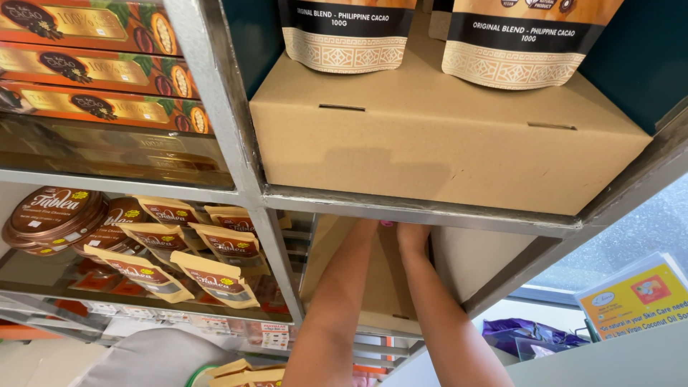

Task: Wiping down packaged food items with a cloth and organizing them on grocery store shelves.

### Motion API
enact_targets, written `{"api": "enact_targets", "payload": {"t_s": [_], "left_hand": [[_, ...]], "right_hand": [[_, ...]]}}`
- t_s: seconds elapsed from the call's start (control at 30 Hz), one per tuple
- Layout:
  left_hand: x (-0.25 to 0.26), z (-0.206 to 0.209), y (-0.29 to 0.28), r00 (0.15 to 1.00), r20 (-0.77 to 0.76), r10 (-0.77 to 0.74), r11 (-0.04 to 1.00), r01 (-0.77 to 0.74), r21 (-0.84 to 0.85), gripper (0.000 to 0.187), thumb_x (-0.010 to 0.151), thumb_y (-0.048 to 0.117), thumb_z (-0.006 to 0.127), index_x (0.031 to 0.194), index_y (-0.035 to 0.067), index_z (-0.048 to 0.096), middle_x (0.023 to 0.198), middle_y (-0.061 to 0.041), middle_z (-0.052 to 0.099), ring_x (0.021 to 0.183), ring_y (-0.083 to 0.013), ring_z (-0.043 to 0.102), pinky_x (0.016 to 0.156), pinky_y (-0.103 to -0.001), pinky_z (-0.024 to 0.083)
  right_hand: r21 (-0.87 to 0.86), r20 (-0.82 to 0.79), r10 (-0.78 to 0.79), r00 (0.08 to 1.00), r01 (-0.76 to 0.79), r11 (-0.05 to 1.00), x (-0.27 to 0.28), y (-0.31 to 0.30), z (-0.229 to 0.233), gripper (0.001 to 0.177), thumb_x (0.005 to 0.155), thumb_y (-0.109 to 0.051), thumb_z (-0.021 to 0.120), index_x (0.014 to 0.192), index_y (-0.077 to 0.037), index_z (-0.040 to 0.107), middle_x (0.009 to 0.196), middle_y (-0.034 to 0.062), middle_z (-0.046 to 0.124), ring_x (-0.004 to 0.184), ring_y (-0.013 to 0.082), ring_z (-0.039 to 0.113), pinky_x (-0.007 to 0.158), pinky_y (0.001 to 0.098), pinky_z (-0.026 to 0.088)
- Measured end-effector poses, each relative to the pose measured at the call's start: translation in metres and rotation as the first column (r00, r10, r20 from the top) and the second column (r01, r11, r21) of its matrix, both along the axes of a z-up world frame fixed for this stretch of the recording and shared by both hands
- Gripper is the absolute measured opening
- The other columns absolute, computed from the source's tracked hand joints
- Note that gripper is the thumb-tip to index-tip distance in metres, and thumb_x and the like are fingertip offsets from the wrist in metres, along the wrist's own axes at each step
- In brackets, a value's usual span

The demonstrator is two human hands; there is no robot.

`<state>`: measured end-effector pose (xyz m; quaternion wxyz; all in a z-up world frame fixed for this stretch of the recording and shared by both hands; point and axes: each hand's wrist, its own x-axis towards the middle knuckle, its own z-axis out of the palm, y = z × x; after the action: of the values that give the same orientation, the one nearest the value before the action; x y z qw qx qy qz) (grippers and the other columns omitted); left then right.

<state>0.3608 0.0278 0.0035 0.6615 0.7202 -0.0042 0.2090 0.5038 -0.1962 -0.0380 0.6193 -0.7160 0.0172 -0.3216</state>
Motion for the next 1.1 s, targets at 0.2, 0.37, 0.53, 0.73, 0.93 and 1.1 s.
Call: {"api": "enact_targets", "payload": {"t_s": [0.2,0.37,0.53,0.73,0.93,1.1], "left_hand": [[-0.024,-0.006,0.028,1.0,-0.017,-0.018,0.999,0.017,-0.043,0.044,0.096,0.023,0.061,0.135,0.003,0.061,0.131,-0.017,0.066,0.121,-0.0309,0.061,0.1,-0.041,0.05],[0.022,0.04,-0.022,0.999,-0.005,-0.036,0.994,0.035,-0.1,0.043,0.096,0.02,0.061,0.136,0.003,0.06,0.13,-0.016,0.067,0.12,-0.0295,0.062,0.099,-0.04,0.051],[0.106,0.06,-0.103,0.998,-0.024,-0.061,0.984,0.056,-0.172,0.043,0.096,0.018,0.061,0.136,0.003,0.059,0.129,-0.015,0.067,0.118,-0.0282,0.062,0.098,-0.039,0.052],[0.153,-0.019,-0.127,0.993,-0.038,-0.111,0.967,0.099,-0.234,0.042,0.097,0.015,0.062,0.137,0.002,0.059,0.128,-0.014,0.068,0.117,-0.0266,0.063,0.097,-0.038,0.052],[0.177,-0.053,-0.124,0.991,-0.048,-0.123,0.951,0.104,-0.292,0.042,0.097,0.012,0.062,0.138,0.002,0.058,0.127,-0.013,0.068,0.115,-0.025,0.064,0.096,-0.037,0.053],[0.124,-0.078,-0.107,0.993,-0.071,-0.091,0.941,0.062,-0.331,0.043,0.097,0.009,0.063,0.139,0.002,0.057,0.126,-0.012,0.069,0.114,-0.0237,0.065,0.095,-0.036,0.054]], "right_hand": [[0.215,-0.093,0.067,0.993,-0.045,0.976,-0.011,0.005,-0.004,0.04,0.099,-0.013,0.056,0.135,0.006,0.057,0.136,0.0156,0.063,0.122,0.0249,0.056,0.104,0.0349,0.045],[0.102,-0.104,0.018,0.994,-0.007,0.995,-0.012,0.002,-0.024,0.043,0.102,-0.01,0.057,0.14,0.007,0.054,0.142,0.0187,0.06,0.131,0.0276,0.054,0.111,0.0356,0.038],[0.092,-0.151,0.027,0.988,-0.013,0.996,-0.004,-0.006,-0.061,0.038,0.101,-0.008,0.058,0.137,0.006,0.058,0.131,0.0152,0.066,0.12,0.0245,0.06,0.103,0.0336,0.043],[0.514,-0.115,0.279,0.953,-0.183,0.838,-0.015,-0.007,-0.058,0.027,0.097,0.001,0.059,0.123,-0.002,0.063,0.098,-0.0011,0.065,0.079,0.0087,0.054,0.071,0.0237,0.046],[0.64,-0.009,0.403,0.915,-0.305,0.705,-0.054,-0.01,-0.034,0.051,0.094,0.005,0.051,0.143,-0.01,0.049,0.123,0.0028,0.062,0.108,0.0146,0.064,0.093,0.0303,0.055],[0.777,-0.012,0.496,0.868,-0.304,0.551,-0.15,-0.006,0.008,0.052,0.098,0.004,0.049,0.148,-0.011,0.046,0.151,0.0116,0.048,0.127,0.0264,0.059,0.103,0.041,0.051]]}}
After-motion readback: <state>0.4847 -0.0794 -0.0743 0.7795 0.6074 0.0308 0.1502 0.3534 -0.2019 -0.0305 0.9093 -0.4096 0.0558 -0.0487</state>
